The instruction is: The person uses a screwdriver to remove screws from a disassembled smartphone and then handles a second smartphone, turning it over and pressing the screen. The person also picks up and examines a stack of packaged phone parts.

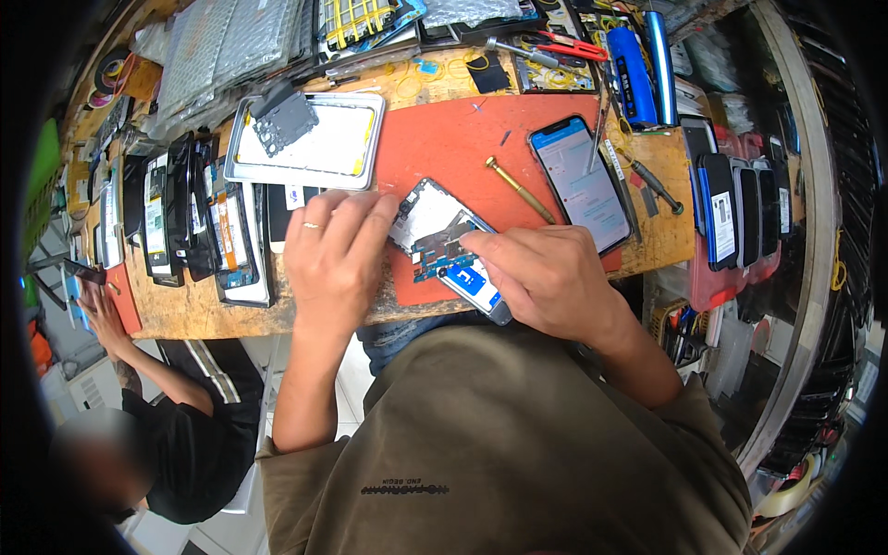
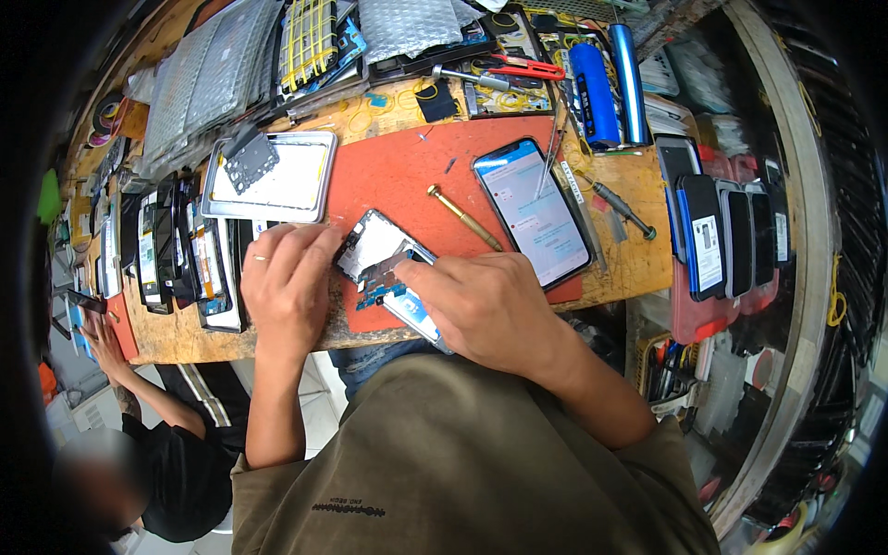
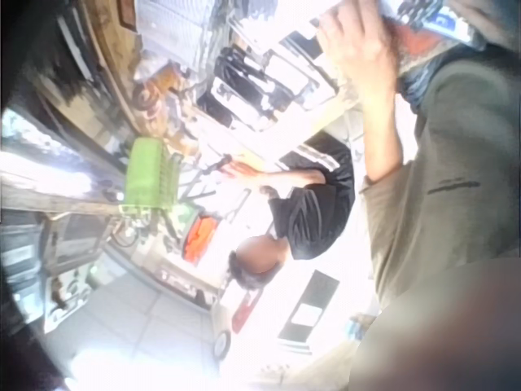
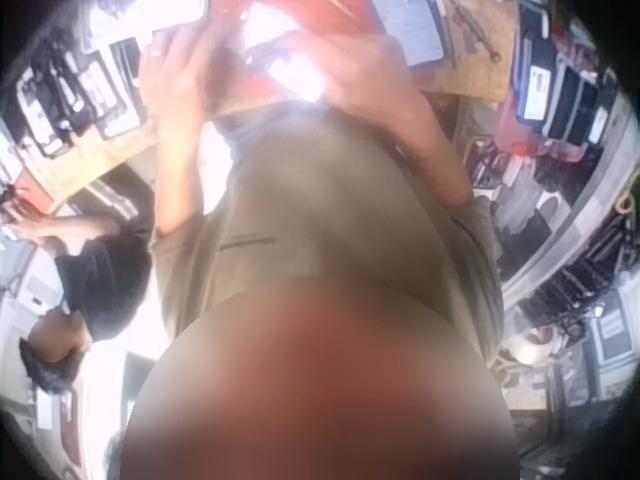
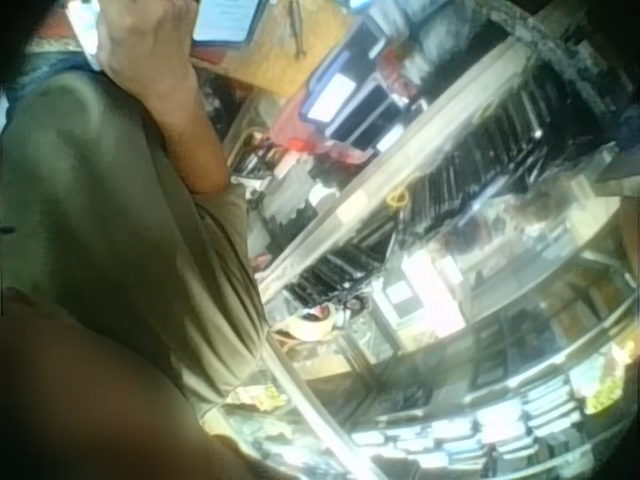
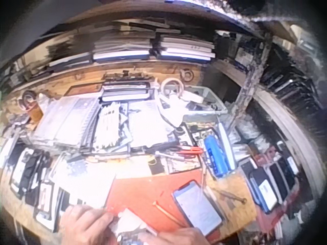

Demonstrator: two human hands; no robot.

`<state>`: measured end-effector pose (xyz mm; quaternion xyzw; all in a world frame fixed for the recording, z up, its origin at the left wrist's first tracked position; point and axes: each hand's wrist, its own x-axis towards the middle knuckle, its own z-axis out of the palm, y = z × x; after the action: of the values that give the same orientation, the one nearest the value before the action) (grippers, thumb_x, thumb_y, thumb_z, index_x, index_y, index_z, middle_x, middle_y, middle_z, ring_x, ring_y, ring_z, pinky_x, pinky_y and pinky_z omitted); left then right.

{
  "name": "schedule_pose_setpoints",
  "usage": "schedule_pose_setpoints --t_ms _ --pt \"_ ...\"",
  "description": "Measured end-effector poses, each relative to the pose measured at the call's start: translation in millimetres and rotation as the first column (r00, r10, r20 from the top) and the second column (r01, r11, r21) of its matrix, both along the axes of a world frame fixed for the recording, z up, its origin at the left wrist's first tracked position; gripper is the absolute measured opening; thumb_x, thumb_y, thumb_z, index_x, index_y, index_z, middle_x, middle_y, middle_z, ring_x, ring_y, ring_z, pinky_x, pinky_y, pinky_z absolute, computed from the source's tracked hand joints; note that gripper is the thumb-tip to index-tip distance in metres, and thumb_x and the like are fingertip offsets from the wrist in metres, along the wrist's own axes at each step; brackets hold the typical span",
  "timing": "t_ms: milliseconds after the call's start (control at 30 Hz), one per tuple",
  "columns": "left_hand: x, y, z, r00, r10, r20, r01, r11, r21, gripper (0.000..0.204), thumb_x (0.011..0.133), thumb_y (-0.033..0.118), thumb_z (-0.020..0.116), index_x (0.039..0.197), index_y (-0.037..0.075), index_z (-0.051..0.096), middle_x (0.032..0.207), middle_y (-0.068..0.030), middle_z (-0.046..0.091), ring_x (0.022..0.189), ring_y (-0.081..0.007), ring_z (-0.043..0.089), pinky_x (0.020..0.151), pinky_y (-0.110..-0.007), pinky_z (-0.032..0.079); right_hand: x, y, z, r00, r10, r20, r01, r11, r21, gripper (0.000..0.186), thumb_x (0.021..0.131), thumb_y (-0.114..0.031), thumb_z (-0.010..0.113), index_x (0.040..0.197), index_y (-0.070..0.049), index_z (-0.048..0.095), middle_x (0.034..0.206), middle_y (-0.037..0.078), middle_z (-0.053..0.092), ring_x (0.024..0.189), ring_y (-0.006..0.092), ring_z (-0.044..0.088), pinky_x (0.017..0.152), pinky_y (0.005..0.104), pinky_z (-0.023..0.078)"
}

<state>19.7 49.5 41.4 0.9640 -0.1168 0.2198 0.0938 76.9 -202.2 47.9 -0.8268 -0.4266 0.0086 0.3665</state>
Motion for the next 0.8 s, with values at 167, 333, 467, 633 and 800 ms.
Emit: schedule_pose_setpoints --t_ms 167,333,467,633,800 --pt "-9 2 -2 0.998 -0.019 0.065 0.022 0.999 -0.041 0.035 0.072 0.005 0.075 0.106 0.009 0.078 0.097 -0.004 0.07 0.088 -0.0249 0.066 0.074 -0.038 0.051 1 2 1 1.0 0.0 -0.014 0.0 1.0 -0.003 0.024 0.088 -0.002 0.074 0.112 -0.004 0.075 0.078 0.01 0.072 0.066 0.0283 0.071 0.057 0.039 0.053" --pt "-10 -4 -13 0.999 -0.046 0.009 0.047 0.997 -0.056 0.033 0.074 0.007 0.074 0.106 0.01 0.078 0.099 -0.0019 0.07 0.092 -0.0236 0.065 0.074 -0.038 0.051 4 3 0 1.0 0.003 -0.016 -0.003 1.0 -0.003 0.024 0.088 -0.001 0.074 0.112 -0.004 0.075 0.08 0.011 0.073 0.066 0.0284 0.072 0.057 0.0394 0.053" --pt "-4 3 -10 0.997 -0.072 -0.008 0.073 0.997 0.029 0.031 0.075 0.01 0.073 0.106 0.01 0.077 0.1 -0.0009 0.07 0.093 -0.0229 0.065 0.073 -0.038 0.049 4 4 1 1.0 0.002 -0.01 -0.002 1.0 0.009 0.024 0.088 -0.002 0.074 0.112 -0.004 0.075 0.081 0.011 0.074 0.067 0.0284 0.072 0.057 0.0395 0.053" --pt "1 15 -1 0.988 -0.149 0.037 0.148 0.989 0.023 0.033 0.073 0.011 0.074 0.106 0.01 0.077 0.099 -0.0009 0.07 0.094 -0.0231 0.066 0.072 -0.038 0.049 5 4 1 1.0 -0.003 -0.018 0.003 1.0 0.005 0.023 0.089 -0.002 0.073 0.112 -0.005 0.075 0.082 0.011 0.074 0.068 0.0283 0.072 0.058 0.0396 0.053" --pt "1 10 0 0.99 -0.143 -0.008 0.143 0.988 -0.052 0.035 0.072 0.003 0.079 0.106 0.008 0.078 0.096 -0.0051 0.071 0.091 -0.0277 0.068 0.078 -0.041 0.054 8 7 -2 1.0 -0.001 -0.004 0.001 1.0 -0.005 0.023 0.089 -0.002 0.073 0.112 -0.005 0.075 0.083 0.011 0.075 0.069 0.0284 0.073 0.059 0.0395 0.054"
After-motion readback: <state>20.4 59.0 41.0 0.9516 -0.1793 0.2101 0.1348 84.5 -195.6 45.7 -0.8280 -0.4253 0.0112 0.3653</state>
